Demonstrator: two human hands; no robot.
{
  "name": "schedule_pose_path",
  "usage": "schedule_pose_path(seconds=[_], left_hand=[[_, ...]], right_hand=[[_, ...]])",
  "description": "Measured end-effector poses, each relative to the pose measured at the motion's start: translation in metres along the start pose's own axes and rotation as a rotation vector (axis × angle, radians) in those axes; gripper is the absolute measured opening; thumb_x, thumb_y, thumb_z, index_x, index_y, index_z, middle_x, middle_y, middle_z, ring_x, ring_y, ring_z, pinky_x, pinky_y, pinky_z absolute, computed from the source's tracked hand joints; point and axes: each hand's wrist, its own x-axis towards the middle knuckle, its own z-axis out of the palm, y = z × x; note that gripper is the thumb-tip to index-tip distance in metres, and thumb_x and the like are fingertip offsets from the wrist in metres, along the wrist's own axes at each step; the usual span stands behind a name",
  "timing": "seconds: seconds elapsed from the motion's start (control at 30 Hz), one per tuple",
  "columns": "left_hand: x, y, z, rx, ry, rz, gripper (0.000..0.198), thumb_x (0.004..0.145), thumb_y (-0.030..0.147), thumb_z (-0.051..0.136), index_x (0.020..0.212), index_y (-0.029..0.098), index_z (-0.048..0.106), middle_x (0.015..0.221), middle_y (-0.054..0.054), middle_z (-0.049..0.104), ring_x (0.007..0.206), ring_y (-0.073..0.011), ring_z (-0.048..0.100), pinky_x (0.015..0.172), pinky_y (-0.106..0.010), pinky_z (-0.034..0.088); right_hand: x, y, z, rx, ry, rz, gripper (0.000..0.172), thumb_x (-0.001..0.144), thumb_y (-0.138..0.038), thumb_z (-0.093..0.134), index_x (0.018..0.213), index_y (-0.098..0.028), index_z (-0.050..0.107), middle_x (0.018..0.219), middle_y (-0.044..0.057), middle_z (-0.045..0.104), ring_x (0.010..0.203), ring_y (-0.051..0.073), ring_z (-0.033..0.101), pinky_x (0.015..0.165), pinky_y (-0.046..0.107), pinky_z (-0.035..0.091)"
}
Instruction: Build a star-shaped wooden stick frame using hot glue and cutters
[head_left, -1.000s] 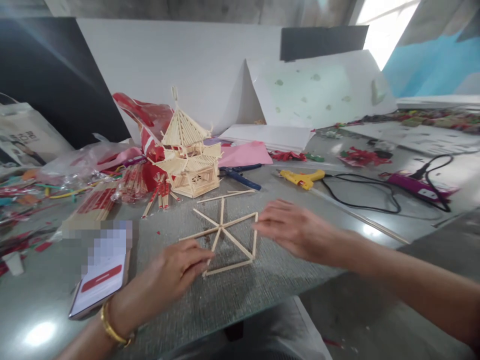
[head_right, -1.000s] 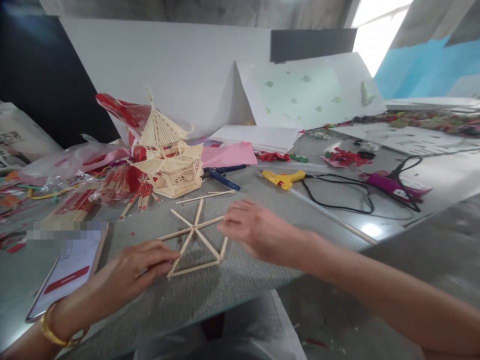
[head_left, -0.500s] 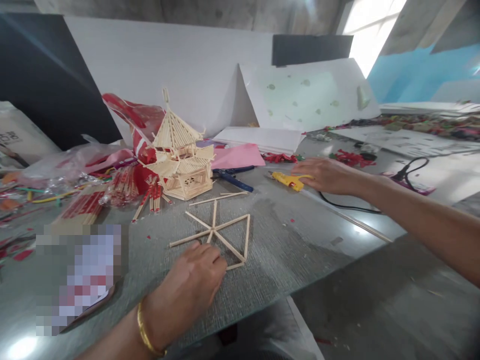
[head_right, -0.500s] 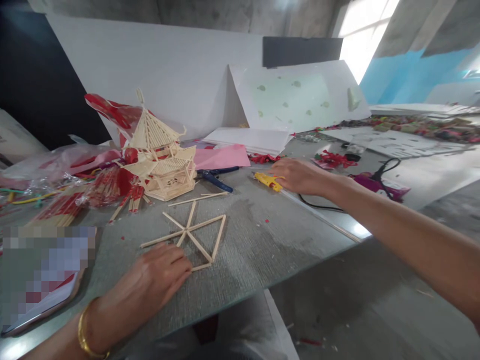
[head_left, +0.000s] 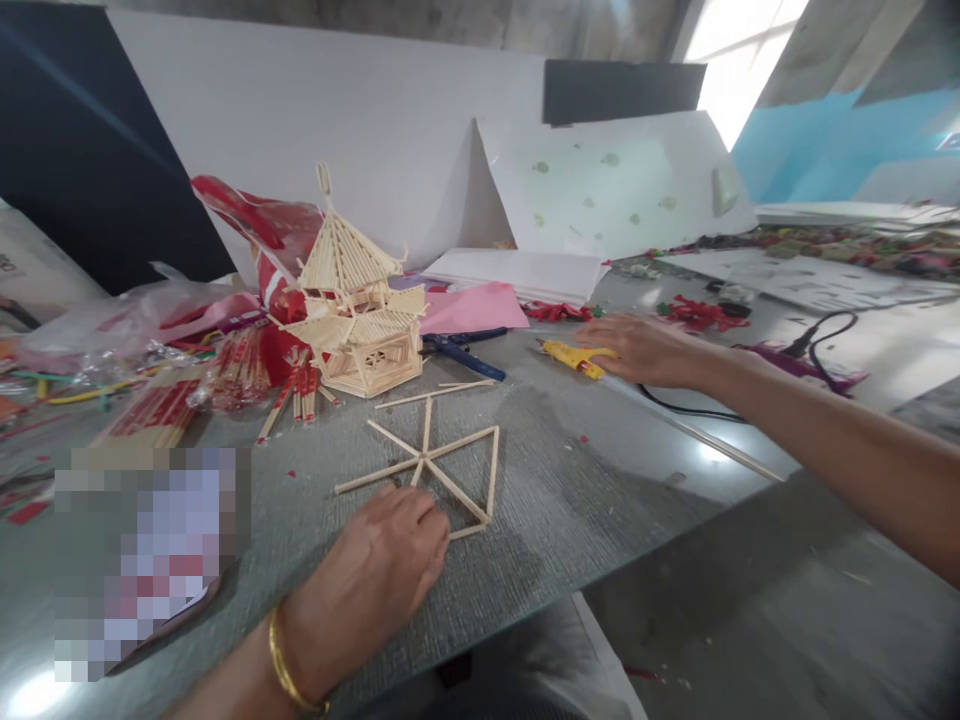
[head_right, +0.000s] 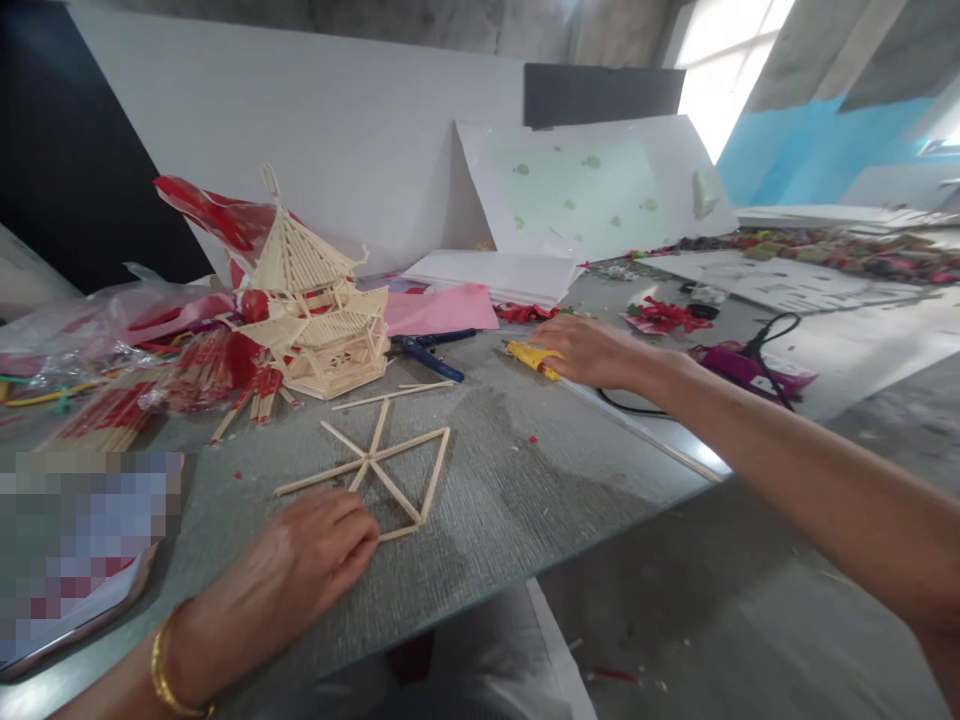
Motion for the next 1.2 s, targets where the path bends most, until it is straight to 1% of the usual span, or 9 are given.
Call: schedule_pose_path(seconds=[0.13, 0.2, 0.3, 0.43, 0.57, 0.7, 0.93, 1.03, 1.2], left_hand=[[-0.002, 0.001, 0.002, 0.068, 0.0, -0.001, 0.017, 0.09, 0.013, 0.046, 0.075, 0.017, 0.053, 0.075, -0.001, 0.056, 0.074, -0.017, 0.054, 0.072, -0.031, 0.046], [-0.002, 0.003, 0.001, 0.116, -0.008, -0.007, 0.016, 0.089, 0.013, 0.046, 0.075, 0.017, 0.053, 0.076, -0.001, 0.056, 0.075, -0.0175, 0.054, 0.072, -0.032, 0.046], [-0.002, 0.006, -0.002, 0.208, -0.03, 0.008, 0.013, 0.087, 0.012, 0.049, 0.076, 0.017, 0.054, 0.077, -0.002, 0.056, 0.075, -0.0194, 0.054, 0.071, -0.035, 0.047], [-0.002, 0.01, -0.005, 0.322, -0.075, 0.068, 0.011, 0.08, 0.008, 0.053, 0.076, 0.018, 0.056, 0.075, -0.003, 0.056, 0.073, -0.0231, 0.054, 0.066, -0.039, 0.049], [-0.002, 0.011, -0.005, 0.271, -0.026, 0.018, 0.012, 0.079, 0.006, 0.054, 0.076, 0.018, 0.056, 0.074, -0.003, 0.057, 0.071, -0.0221, 0.054, 0.066, -0.038, 0.049], [-0.001, 0.011, -0.004, 0.262, 0.001, 0.015, 0.013, 0.081, 0.006, 0.051, 0.077, 0.018, 0.056, 0.074, -0.002, 0.057, 0.071, -0.0211, 0.055, 0.069, -0.037, 0.049], [-0.006, 0.008, -0.001, 0.364, -0.051, 0.069, 0.016, 0.075, 0.003, 0.05, 0.077, 0.016, 0.057, 0.075, -0.003, 0.056, 0.074, -0.0219, 0.054, 0.072, -0.04, 0.05], [-0.005, 0.008, -0.002, 0.384, -0.062, 0.074, 0.016, 0.075, 0.003, 0.049, 0.076, 0.017, 0.057, 0.076, -0.003, 0.056, 0.074, -0.0221, 0.054, 0.072, -0.041, 0.05], [-0.002, 0.011, -0.007, 0.383, -0.082, 0.047, 0.016, 0.074, 0.002, 0.049, 0.074, 0.016, 0.056, 0.075, -0.003, 0.055, 0.075, -0.0211, 0.055, 0.074, -0.04, 0.051]], right_hand=[[0.002, -0.035, -0.006, -0.036, -0.145, -0.185, 0.031, 0.085, -0.013, 0.052, 0.113, -0.005, 0.063, 0.113, 0.015, 0.063, 0.105, 0.022, 0.056, 0.094, 0.037, 0.043], [0.001, -0.057, -0.01, -0.067, -0.191, -0.265, 0.033, 0.087, -0.012, 0.048, 0.118, -0.004, 0.058, 0.118, 0.017, 0.059, 0.11, 0.025, 0.052, 0.097, 0.041, 0.041], [0.0, -0.09, -0.016, -0.045, -0.222, -0.33, 0.032, 0.09, -0.014, 0.045, 0.118, -0.005, 0.057, 0.118, 0.015, 0.059, 0.11, 0.025, 0.051, 0.098, 0.043, 0.04], [-0.004, -0.128, -0.021, 0.021, -0.261, -0.435, 0.032, 0.094, -0.017, 0.039, 0.12, -0.007, 0.055, 0.118, 0.012, 0.059, 0.108, 0.023, 0.051, 0.096, 0.04, 0.041], [-0.007, -0.155, -0.019, 0.099, -0.276, -0.52, 0.03, 0.095, -0.018, 0.037, 0.117, -0.011, 0.056, 0.117, 0.011, 0.059, 0.106, 0.021, 0.052, 0.092, 0.038, 0.042], [-0.007, -0.171, -0.009, 0.172, -0.253, -0.571, 0.025, 0.093, -0.016, 0.039, 0.107, -0.012, 0.059, 0.109, 0.01, 0.061, 0.102, 0.019, 0.052, 0.09, 0.036, 0.042], [-0.008, -0.18, 0.012, 0.145, -0.287, -0.6, 0.019, 0.091, -0.012, 0.043, 0.085, -0.012, 0.061, 0.085, 0.007, 0.06, 0.082, 0.016, 0.051, 0.079, 0.033, 0.043], [-0.009, -0.179, 0.016, 0.16, -0.291, -0.606, 0.02, 0.09, -0.01, 0.042, 0.084, -0.012, 0.061, 0.084, 0.007, 0.059, 0.082, 0.016, 0.05, 0.078, 0.031, 0.043], [-0.007, -0.178, 0.015, 0.181, -0.3, -0.628, 0.021, 0.089, -0.008, 0.041, 0.084, -0.012, 0.061, 0.083, 0.006, 0.059, 0.08, 0.016, 0.049, 0.076, 0.031, 0.043]])
